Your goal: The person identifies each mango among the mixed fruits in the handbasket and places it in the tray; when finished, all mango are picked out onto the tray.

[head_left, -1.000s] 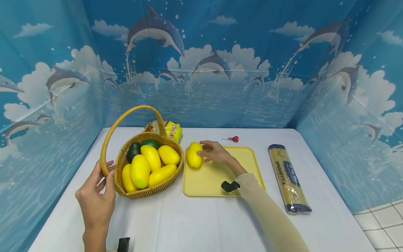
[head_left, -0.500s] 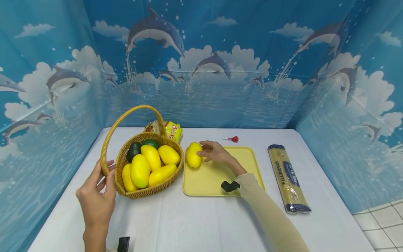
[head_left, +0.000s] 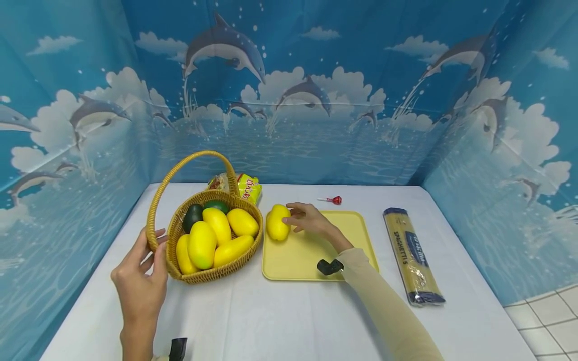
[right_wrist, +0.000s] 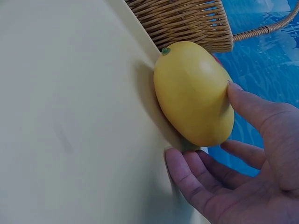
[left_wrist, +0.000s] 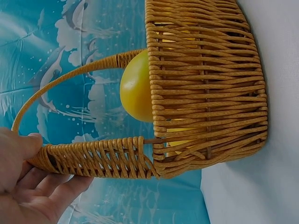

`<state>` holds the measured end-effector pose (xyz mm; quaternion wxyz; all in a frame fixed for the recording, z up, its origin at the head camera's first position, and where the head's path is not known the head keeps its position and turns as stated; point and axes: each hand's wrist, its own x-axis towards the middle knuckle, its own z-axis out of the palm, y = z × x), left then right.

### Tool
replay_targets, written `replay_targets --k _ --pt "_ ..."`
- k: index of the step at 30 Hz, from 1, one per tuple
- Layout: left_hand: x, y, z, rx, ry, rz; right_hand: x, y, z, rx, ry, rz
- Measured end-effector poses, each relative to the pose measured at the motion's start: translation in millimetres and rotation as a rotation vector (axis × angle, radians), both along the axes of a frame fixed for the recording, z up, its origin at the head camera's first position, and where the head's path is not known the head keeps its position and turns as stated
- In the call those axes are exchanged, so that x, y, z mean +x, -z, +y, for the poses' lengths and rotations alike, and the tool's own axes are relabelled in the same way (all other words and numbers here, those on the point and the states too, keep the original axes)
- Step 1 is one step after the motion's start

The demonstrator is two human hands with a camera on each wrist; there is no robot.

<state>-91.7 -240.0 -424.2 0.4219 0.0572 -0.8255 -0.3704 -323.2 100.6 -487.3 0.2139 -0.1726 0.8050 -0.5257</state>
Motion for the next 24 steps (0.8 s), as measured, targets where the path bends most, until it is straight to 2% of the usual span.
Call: replay_targets --k 6,9,12,16,20,24 --pt "-0.5 -0.5 0.9 -0.005 0.005 -0.001 -1.1 -2.6 1 -0.004 -0.001 0.003" --pt "-0.3 -1.3 1.3 -0.004 0.011 0.003 -1.8 -9.2 3 -0.012 0.024 0.063" --pt "0.0 -1.7 1.4 -0.004 0.012 0.004 -0.9 -24.9 3 -0.005 0.055 0.188" --pt "0.1 -1.4 1.2 -0.006 0.009 0.006 5.6 -58.0 -2 -0.002 0.050 0.332" --pt "0.0 -1.3 1.3 -0.005 0.012 0.007 15.5 -95.7 -9 -0.037 -0.054 0.405" --pt "0.4 -2.0 1.0 -0.006 0.008 0.007 22.0 -128.0 -23 -0.038 -0.262 0.405"
